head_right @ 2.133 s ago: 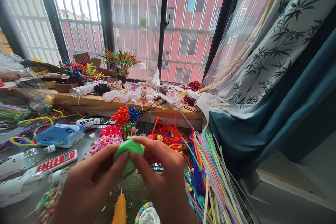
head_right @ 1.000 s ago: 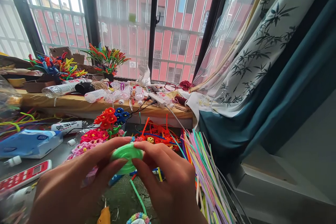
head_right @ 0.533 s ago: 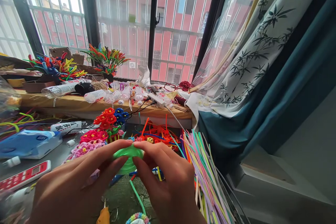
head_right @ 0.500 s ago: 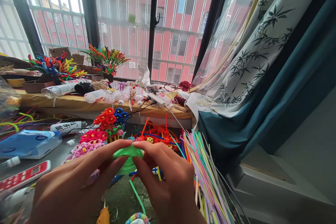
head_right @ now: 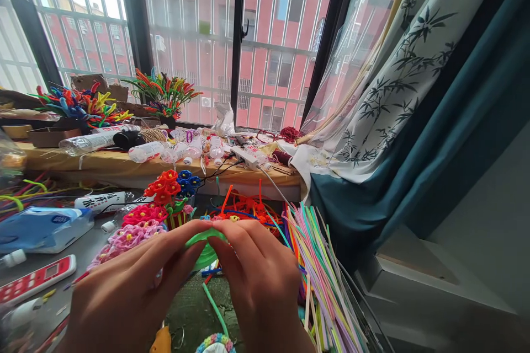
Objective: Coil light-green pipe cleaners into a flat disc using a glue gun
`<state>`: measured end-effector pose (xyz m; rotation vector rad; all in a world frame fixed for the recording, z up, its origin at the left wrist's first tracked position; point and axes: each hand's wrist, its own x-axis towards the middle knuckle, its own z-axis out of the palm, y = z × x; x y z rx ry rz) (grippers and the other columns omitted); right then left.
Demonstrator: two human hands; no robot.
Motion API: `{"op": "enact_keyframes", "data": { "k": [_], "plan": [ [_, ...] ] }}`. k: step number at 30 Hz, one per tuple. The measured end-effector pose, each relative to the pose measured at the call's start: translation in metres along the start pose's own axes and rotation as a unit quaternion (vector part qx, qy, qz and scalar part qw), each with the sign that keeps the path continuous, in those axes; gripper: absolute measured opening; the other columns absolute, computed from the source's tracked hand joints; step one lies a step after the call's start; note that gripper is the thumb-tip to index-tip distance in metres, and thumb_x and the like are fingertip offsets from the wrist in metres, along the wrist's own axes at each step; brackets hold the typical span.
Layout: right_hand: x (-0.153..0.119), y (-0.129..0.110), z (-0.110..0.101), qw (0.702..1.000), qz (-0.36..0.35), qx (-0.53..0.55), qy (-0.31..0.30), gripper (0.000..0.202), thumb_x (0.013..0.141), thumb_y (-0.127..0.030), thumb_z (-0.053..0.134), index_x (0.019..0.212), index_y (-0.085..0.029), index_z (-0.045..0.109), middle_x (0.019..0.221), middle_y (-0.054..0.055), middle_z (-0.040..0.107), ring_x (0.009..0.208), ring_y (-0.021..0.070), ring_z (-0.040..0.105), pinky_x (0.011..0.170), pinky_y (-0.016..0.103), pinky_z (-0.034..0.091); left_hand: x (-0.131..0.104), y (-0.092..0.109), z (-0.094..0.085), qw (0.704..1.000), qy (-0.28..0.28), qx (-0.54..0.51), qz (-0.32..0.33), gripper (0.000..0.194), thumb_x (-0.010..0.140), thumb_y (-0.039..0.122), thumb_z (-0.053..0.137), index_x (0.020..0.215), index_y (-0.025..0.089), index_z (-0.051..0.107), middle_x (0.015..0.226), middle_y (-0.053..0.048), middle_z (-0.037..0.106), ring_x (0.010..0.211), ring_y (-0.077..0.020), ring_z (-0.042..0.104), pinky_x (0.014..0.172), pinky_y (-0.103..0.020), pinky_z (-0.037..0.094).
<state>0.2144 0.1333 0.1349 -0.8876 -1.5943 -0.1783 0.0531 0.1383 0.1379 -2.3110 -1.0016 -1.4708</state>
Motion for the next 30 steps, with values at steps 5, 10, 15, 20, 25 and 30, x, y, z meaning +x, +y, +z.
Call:
{"op": "enact_keyframes", "data": {
  "k": [5, 10, 15, 20, 25, 30],
  "plan": [
    [-0.004, 0.001, 0.003, 0.999, -0.004, -0.012, 0.031, 0.014, 0.095, -0.011, 0.066, 0.093, -0.020, 0.076, 0.086, 0.003, 0.079, 0.074, 0.0165, 0.074, 0.075, 0.022, 0.056, 0.004, 0.002, 0.002, 0.999, -0.013, -0.042, -0.014, 0.023, 0.097, 0.014, 0.059, 0.116, 0.024, 0.066, 0.091, 0.003, 0.078, 0.065, -0.0093, 0.073, 0.079, -0.016, 0.059],
    [-0.005, 0.001, 0.002, 0.997, -0.024, -0.060, 0.042, 0.012, 0.098, -0.015, 0.064, 0.092, -0.021, 0.072, 0.082, 0.002, 0.079, 0.070, 0.0154, 0.075, 0.072, 0.021, 0.056, 0.005, 0.002, 0.002, 0.999, -0.015, -0.026, -0.019, 0.022, 0.097, 0.016, 0.059, 0.116, 0.023, 0.067, 0.089, 0.003, 0.079, 0.054, -0.0079, 0.067, 0.079, -0.017, 0.059],
    [0.003, 0.003, -0.008, 0.991, 0.074, -0.098, 0.061, 0.013, 0.099, -0.028, 0.060, 0.088, -0.024, 0.064, 0.069, -0.001, 0.073, 0.056, 0.0158, 0.070, 0.054, 0.023, 0.053, 0.005, -0.002, 0.001, 0.998, -0.014, -0.016, -0.052, 0.015, 0.096, 0.020, 0.061, 0.108, 0.023, 0.071, 0.082, 0.005, 0.078, 0.041, -0.0053, 0.055, 0.076, -0.018, 0.059],
    [0.001, 0.036, -0.022, 0.962, 0.139, -0.233, 0.019, 0.040, 0.100, -0.034, 0.054, 0.062, -0.024, 0.053, 0.049, -0.001, 0.063, 0.040, 0.0162, 0.061, 0.042, 0.026, 0.039, 0.004, -0.007, 0.005, 0.994, 0.013, -0.055, -0.092, 0.018, 0.094, 0.019, 0.063, 0.108, 0.025, 0.072, 0.071, 0.007, 0.074, 0.046, -0.0058, 0.057, 0.057, -0.015, 0.051],
    [-0.001, 0.063, -0.027, 0.963, 0.177, -0.181, -0.091, 0.017, 0.087, -0.035, 0.068, 0.081, -0.021, 0.076, 0.083, 0.009, 0.079, 0.065, 0.0242, 0.073, 0.056, 0.031, 0.053, 0.008, -0.013, 0.010, 0.982, -0.006, -0.116, -0.151, 0.014, 0.091, 0.023, 0.064, 0.099, 0.027, 0.074, 0.055, 0.010, 0.059, 0.045, -0.0072, 0.052, 0.051, -0.017, 0.043],
    [0.007, 0.031, -0.017, 0.909, 0.307, 0.192, -0.205, 0.035, 0.094, -0.049, 0.064, 0.104, -0.018, 0.078, 0.077, 0.006, 0.077, 0.070, 0.0207, 0.073, 0.063, 0.028, 0.057, 0.012, -0.012, 0.013, 0.947, -0.026, -0.236, -0.214, 0.011, 0.090, 0.026, 0.065, 0.095, 0.026, 0.074, 0.055, 0.010, 0.060, 0.044, -0.0071, 0.051, 0.045, -0.016, 0.038]
  ]
}}
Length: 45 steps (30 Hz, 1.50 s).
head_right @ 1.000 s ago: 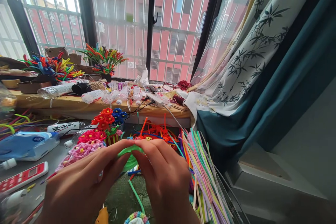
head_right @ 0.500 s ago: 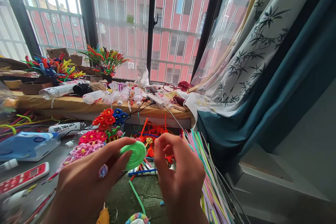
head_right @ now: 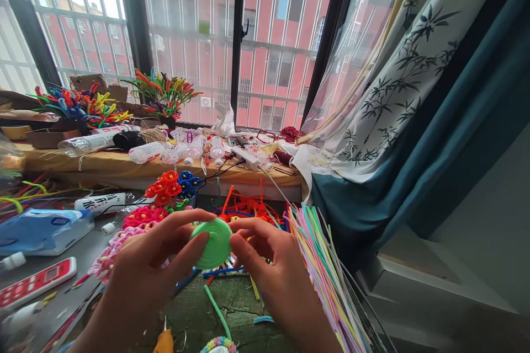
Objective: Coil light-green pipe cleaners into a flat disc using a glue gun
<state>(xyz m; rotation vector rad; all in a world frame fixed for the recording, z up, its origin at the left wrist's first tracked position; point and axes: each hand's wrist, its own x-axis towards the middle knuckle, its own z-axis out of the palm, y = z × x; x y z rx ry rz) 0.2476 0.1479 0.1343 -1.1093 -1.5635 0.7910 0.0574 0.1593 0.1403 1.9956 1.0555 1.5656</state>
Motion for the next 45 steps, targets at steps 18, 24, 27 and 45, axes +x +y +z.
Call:
{"op": "enact_keyframes", "data": {
  "k": [18, 24, 27, 45],
  "plan": [
    [-0.009, -0.015, 0.028, 0.984, -0.130, -0.013, 0.120, 0.008, 0.087, -0.026, 0.074, 0.094, -0.025, 0.079, 0.069, -0.002, 0.072, 0.055, 0.0136, 0.064, 0.057, 0.022, 0.054, -0.004, 0.003, -0.002, 0.993, 0.019, 0.071, 0.092, 0.010, 0.092, 0.021, 0.065, 0.097, 0.027, 0.070, 0.060, 0.010, 0.069, 0.044, -0.0059, 0.057, 0.050, -0.015, 0.044],
    [-0.009, -0.015, 0.022, 0.987, -0.122, -0.018, 0.101, 0.009, 0.085, -0.024, 0.076, 0.094, -0.025, 0.079, 0.069, -0.003, 0.074, 0.056, 0.0137, 0.065, 0.059, 0.022, 0.055, -0.003, 0.002, -0.002, 0.995, -0.013, 0.038, 0.087, 0.024, 0.091, 0.019, 0.064, 0.113, 0.028, 0.062, 0.062, 0.011, 0.068, 0.047, -0.0062, 0.058, 0.051, -0.014, 0.046],
    [-0.010, -0.015, 0.021, 0.989, -0.117, -0.004, 0.091, 0.009, 0.085, -0.022, 0.076, 0.093, -0.026, 0.078, 0.069, -0.004, 0.072, 0.057, 0.0122, 0.064, 0.059, 0.019, 0.054, -0.002, 0.001, -0.003, 0.993, -0.022, 0.044, 0.106, 0.020, 0.090, 0.017, 0.065, 0.107, 0.029, 0.064, 0.060, 0.013, 0.065, 0.046, -0.0048, 0.056, 0.051, -0.012, 0.045],
    [-0.006, -0.014, 0.020, 0.979, 0.060, 0.193, 0.030, 0.017, 0.075, -0.034, 0.089, 0.082, -0.022, 0.080, 0.067, -0.002, 0.072, 0.058, 0.0101, 0.063, 0.052, 0.015, 0.048, -0.004, -0.005, -0.001, 0.985, -0.019, 0.066, 0.161, 0.023, 0.088, 0.012, 0.065, 0.103, 0.029, 0.064, 0.061, 0.013, 0.067, 0.045, -0.0031, 0.055, 0.051, -0.008, 0.044]
  ]
}}
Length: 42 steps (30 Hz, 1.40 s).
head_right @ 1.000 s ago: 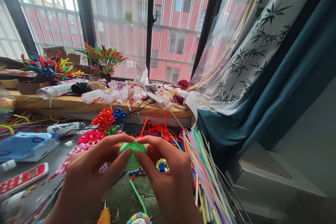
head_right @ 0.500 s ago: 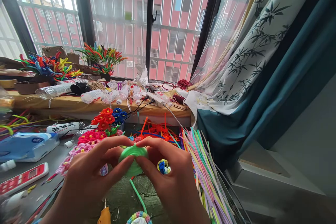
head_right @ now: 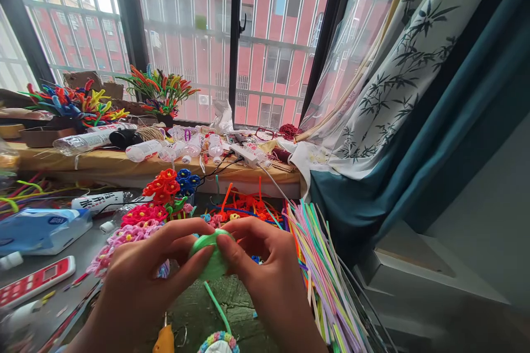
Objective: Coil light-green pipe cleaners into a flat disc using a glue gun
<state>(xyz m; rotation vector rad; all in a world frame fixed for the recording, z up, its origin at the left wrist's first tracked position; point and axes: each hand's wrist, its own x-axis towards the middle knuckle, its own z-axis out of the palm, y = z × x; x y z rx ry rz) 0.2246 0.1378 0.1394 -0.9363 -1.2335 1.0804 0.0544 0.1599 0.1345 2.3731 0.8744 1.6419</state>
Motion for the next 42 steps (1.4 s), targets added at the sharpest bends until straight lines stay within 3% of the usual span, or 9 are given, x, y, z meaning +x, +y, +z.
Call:
{"op": "enact_keyframes", "data": {
  "k": [4, 19, 24, 34, 42],
  "plan": [
    [0.001, 0.001, 0.001, 1.000, 0.011, 0.017, 0.003, 0.022, 0.076, -0.039, 0.088, 0.080, -0.020, 0.079, 0.061, -0.002, 0.069, 0.049, 0.0086, 0.059, 0.045, 0.015, 0.044, -0.001, -0.001, 0.001, 1.000, 0.005, 0.009, 0.004, 0.021, 0.088, 0.013, 0.065, 0.101, 0.028, 0.065, 0.059, 0.013, 0.064, 0.044, -0.0033, 0.053, 0.051, -0.009, 0.043],
    [-0.001, -0.005, 0.004, 0.999, 0.037, 0.024, 0.022, 0.029, 0.070, -0.041, 0.091, 0.077, -0.018, 0.075, 0.059, -0.003, 0.065, 0.049, 0.0078, 0.054, 0.046, 0.016, 0.039, -0.003, 0.001, 0.005, 0.998, 0.034, 0.039, 0.018, 0.018, 0.088, 0.014, 0.065, 0.100, 0.027, 0.068, 0.055, 0.013, 0.060, 0.041, -0.0034, 0.050, 0.047, -0.011, 0.040],
    [-0.004, -0.008, 0.009, 0.999, 0.032, 0.015, 0.032, 0.030, 0.074, -0.044, 0.086, 0.075, -0.017, 0.073, 0.058, -0.004, 0.059, 0.053, 0.0070, 0.046, 0.049, 0.017, 0.033, -0.002, 0.003, 0.006, 0.998, 0.044, 0.041, 0.024, 0.018, 0.088, 0.014, 0.064, 0.100, 0.027, 0.067, 0.054, 0.013, 0.060, 0.039, -0.0033, 0.049, 0.043, -0.011, 0.037],
    [-0.004, -0.007, 0.017, 0.997, 0.007, 0.059, 0.047, 0.020, 0.081, -0.035, 0.079, 0.074, -0.018, 0.070, 0.058, -0.006, 0.055, 0.051, 0.0072, 0.044, 0.047, 0.017, 0.035, -0.003, 0.006, 0.006, 0.996, 0.068, 0.051, 0.036, 0.015, 0.090, 0.015, 0.065, 0.100, 0.026, 0.069, 0.055, 0.012, 0.060, 0.041, -0.0032, 0.052, 0.048, -0.010, 0.043],
    [-0.005, -0.008, 0.019, 0.996, 0.010, 0.071, 0.052, 0.030, 0.073, -0.043, 0.088, 0.074, -0.018, 0.072, 0.059, -0.004, 0.060, 0.050, 0.0085, 0.048, 0.045, 0.018, 0.040, -0.004, 0.005, 0.004, 0.997, 0.064, 0.034, 0.035, 0.016, 0.090, 0.012, 0.065, 0.099, 0.025, 0.069, 0.073, 0.008, 0.076, 0.050, -0.0045, 0.063, 0.057, -0.011, 0.051]
  ]
}}
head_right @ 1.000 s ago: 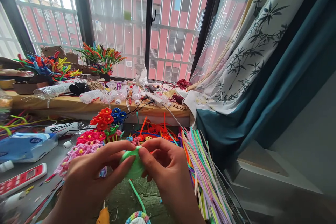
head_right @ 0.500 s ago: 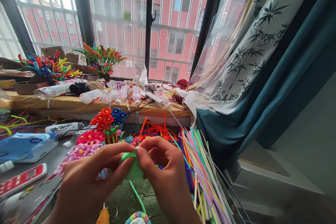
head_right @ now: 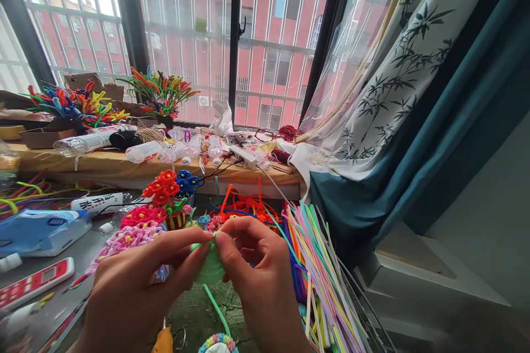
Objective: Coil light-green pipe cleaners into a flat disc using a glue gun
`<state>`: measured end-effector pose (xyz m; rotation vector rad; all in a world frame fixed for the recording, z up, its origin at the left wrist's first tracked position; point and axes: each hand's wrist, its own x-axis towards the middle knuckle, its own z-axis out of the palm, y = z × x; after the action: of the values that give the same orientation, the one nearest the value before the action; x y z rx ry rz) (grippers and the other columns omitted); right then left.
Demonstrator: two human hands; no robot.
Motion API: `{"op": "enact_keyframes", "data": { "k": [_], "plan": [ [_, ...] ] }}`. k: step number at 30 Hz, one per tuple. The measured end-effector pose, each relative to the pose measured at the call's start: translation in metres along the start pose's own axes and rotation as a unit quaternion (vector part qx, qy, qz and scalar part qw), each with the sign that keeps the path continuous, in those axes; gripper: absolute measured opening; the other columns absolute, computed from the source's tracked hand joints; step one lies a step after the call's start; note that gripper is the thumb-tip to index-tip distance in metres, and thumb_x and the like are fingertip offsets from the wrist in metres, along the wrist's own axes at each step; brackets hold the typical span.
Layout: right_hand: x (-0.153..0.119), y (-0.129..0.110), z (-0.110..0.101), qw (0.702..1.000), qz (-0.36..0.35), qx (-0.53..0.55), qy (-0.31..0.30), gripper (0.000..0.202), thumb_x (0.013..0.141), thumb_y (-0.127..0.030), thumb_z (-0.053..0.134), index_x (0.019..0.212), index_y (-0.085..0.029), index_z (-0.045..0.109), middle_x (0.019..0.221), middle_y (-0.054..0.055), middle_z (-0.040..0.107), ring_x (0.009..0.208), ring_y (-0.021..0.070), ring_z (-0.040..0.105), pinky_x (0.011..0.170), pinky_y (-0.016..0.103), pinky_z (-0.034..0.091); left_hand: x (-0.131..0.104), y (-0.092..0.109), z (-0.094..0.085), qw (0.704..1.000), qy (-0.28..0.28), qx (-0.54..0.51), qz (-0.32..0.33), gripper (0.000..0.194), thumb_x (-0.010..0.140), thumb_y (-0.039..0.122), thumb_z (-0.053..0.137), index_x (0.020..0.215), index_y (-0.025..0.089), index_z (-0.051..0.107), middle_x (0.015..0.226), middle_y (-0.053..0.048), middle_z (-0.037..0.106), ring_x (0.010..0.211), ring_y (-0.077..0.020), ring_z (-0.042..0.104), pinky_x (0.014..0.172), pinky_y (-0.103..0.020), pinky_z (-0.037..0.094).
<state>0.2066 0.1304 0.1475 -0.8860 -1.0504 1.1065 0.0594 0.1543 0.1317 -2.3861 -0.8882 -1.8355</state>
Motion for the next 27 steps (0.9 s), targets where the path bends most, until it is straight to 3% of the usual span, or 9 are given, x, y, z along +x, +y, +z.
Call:
{"op": "enact_keyframes", "data": {
  "k": [7, 16, 27],
  "plan": [
    [0.0017, -0.0025, -0.0072, 1.000, -0.003, -0.022, -0.003, 0.030, 0.073, -0.046, 0.088, 0.083, -0.019, 0.079, 0.061, -0.002, 0.063, 0.045, 0.0096, 0.055, 0.042, 0.019, 0.044, 0.0001, 0.0007, -0.0032, 0.999, 0.004, 0.023, -0.040, 0.018, 0.089, 0.014, 0.066, 0.100, 0.029, 0.069, 0.060, 0.012, 0.071, 0.044, -0.0038, 0.058, 0.051, -0.012, 0.046],
    [0.0011, -0.0028, -0.0067, 0.998, 0.011, -0.061, -0.007, 0.036, 0.071, -0.052, 0.087, 0.075, -0.017, 0.078, 0.050, -0.002, 0.059, 0.044, 0.0108, 0.052, 0.043, 0.021, 0.040, 0.0002, 0.0012, 0.0002, 0.999, 0.004, 0.019, -0.027, 0.016, 0.090, 0.016, 0.066, 0.099, 0.028, 0.069, 0.057, 0.011, 0.068, 0.040, -0.0051, 0.058, 0.049, -0.013, 0.046],
    [0.0005, 0.0019, -0.0028, 1.000, 0.002, -0.002, -0.006, 0.031, 0.075, -0.048, 0.085, 0.074, -0.018, 0.075, 0.053, -0.005, 0.056, 0.046, 0.0084, 0.049, 0.046, 0.020, 0.038, -0.0013, 0.0032, 0.0006, 1.000, 0.006, 0.011, -0.024, 0.011, 0.093, 0.019, 0.065, 0.098, 0.028, 0.070, 0.058, 0.012, 0.067, 0.041, -0.0042, 0.060, 0.049, -0.011, 0.045]
  ]
}}
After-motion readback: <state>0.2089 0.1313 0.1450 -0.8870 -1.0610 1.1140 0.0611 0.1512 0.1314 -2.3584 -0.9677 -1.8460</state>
